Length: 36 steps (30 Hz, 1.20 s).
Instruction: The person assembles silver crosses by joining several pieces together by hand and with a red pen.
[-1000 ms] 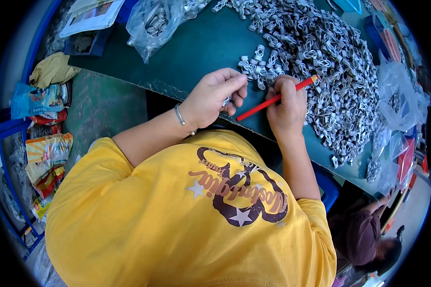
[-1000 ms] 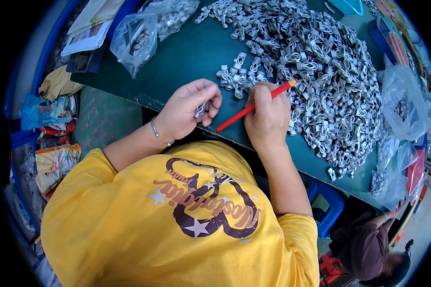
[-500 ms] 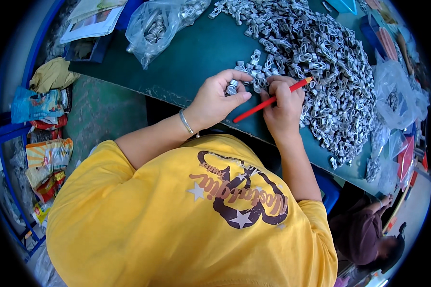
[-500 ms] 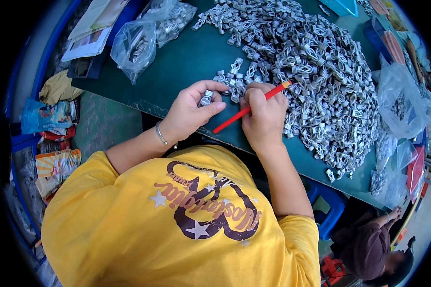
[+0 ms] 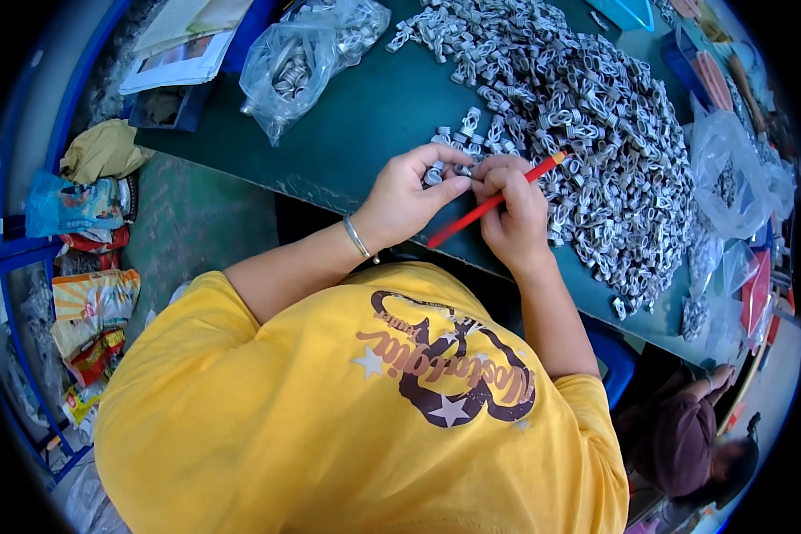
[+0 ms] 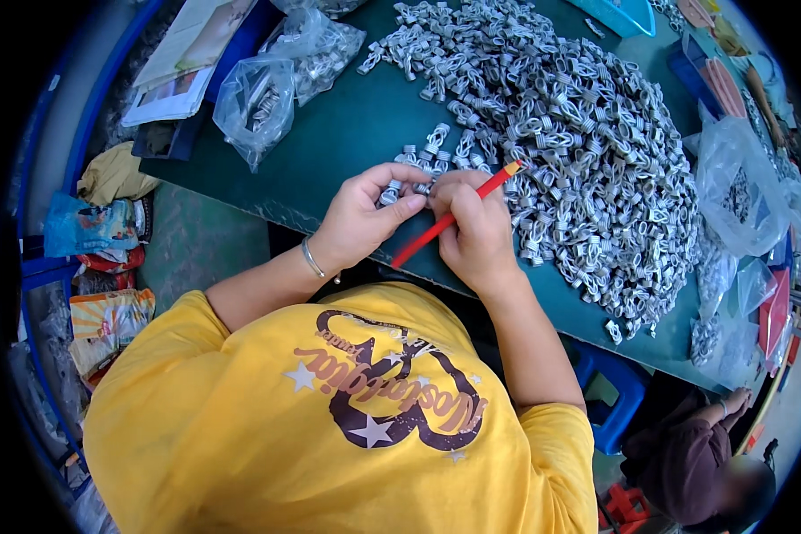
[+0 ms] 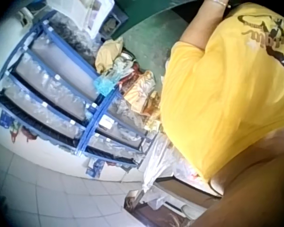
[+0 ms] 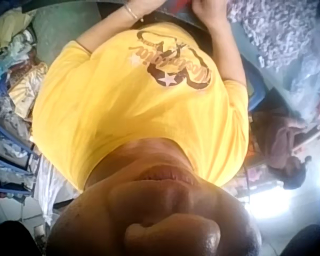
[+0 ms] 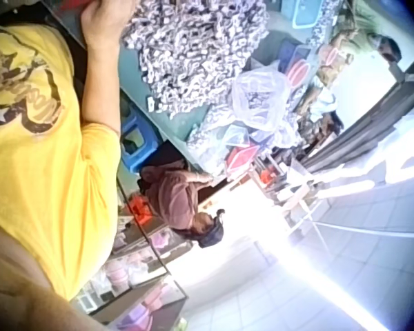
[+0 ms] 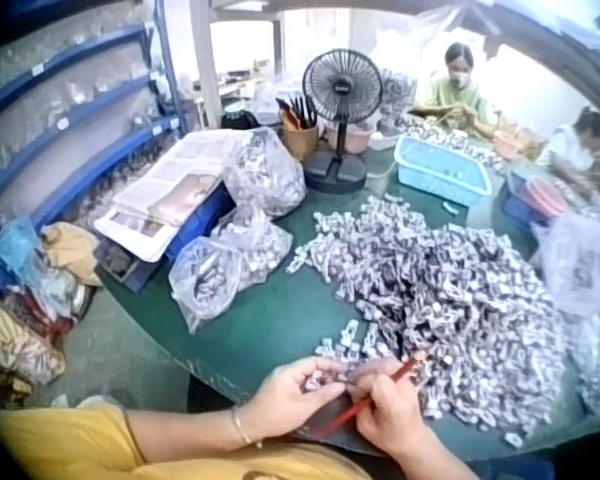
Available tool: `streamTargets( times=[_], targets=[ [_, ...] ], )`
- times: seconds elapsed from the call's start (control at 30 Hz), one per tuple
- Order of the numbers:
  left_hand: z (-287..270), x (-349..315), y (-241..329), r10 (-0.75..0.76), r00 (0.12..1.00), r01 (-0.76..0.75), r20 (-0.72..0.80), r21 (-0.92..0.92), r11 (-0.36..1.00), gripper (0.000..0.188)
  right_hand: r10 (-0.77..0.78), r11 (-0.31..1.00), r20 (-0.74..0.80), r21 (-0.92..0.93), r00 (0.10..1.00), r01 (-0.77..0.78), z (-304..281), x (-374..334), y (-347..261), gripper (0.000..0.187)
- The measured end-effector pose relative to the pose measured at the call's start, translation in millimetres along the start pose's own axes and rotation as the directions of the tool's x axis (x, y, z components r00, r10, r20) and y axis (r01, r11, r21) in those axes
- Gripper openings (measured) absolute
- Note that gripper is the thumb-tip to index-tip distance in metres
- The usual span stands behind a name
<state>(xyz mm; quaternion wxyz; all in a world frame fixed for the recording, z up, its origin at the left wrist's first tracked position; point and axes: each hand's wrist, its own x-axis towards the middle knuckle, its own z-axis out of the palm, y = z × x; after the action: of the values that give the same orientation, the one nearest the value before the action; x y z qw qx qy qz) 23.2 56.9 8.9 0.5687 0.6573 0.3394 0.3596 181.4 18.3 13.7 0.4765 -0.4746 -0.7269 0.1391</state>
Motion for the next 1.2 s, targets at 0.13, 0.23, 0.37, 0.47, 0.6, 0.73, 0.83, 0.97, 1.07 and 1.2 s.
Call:
streamTargets(
  times=[0.13,0.23,0.37,0.47,0.6,0.73,0.83,0.97,1.07,1.2],
  targets=[
    [-7,-1,16,-0.237,0.97,0.241,0.053,-0.104,0.965,0.02,0.127,0.957,-0.116,0.275,0.985,-0.091,2,0,-6,0.019],
    [-12,-1,25,-0.472,0.871,0.437,0.137,-0.654,0.617,0.016,0.4,0.819,-0.14,0.499,0.906,-0.284,-3,4,-13,0.012],
    [-14,-4,26,-0.481,0.866,0.436,0.138,-0.681,0.588,0.017,0.558,0.648,0.023,0.612,0.829,-0.453,-8,1,-27,0.012],
    [-12,-7,32,-0.413,0.901,0.392,0.131,-0.654,0.647,0.017,0.584,0.511,0.111,0.719,0.804,-0.471,-1,-6,-30,0.014],
    [-13,-10,40,-0.254,0.96,0.28,0.121,-0.49,0.826,0.02,0.53,0.461,0.068,0.814,0.845,-0.354,2,-13,-23,0.019],
    [-12,-11,38,-0.037,0.998,0.051,0.055,-0.286,0.957,0.019,0.455,0.604,-0.012,0.739,0.891,-0.299,2,-14,-23,0.023],
    [-13,-12,39,-0.138,0.989,0.148,0.055,-0.328,0.933,0.019,0.355,0.774,-0.122,0.595,0.927,-0.218,4,-14,-25,0.026],
    [-14,-11,34,-0.292,0.948,0.315,0.13,-0.519,0.794,0.021,0.255,0.884,-0.327,0.46,0.91,-0.083,6,-13,-31,0.038],
    [-11,-13,32,-0.319,0.932,0.36,0.173,-0.554,0.751,0.023,0.164,0.916,-0.328,0.4,0.93,-0.021,7,-14,-33,0.044],
    [-12,-14,30,-0.327,0.92,0.391,0.217,-0.572,0.721,0.023,0.153,0.889,-0.352,0.458,0.923,0.028,11,-13,-37,0.044]
  ],
)
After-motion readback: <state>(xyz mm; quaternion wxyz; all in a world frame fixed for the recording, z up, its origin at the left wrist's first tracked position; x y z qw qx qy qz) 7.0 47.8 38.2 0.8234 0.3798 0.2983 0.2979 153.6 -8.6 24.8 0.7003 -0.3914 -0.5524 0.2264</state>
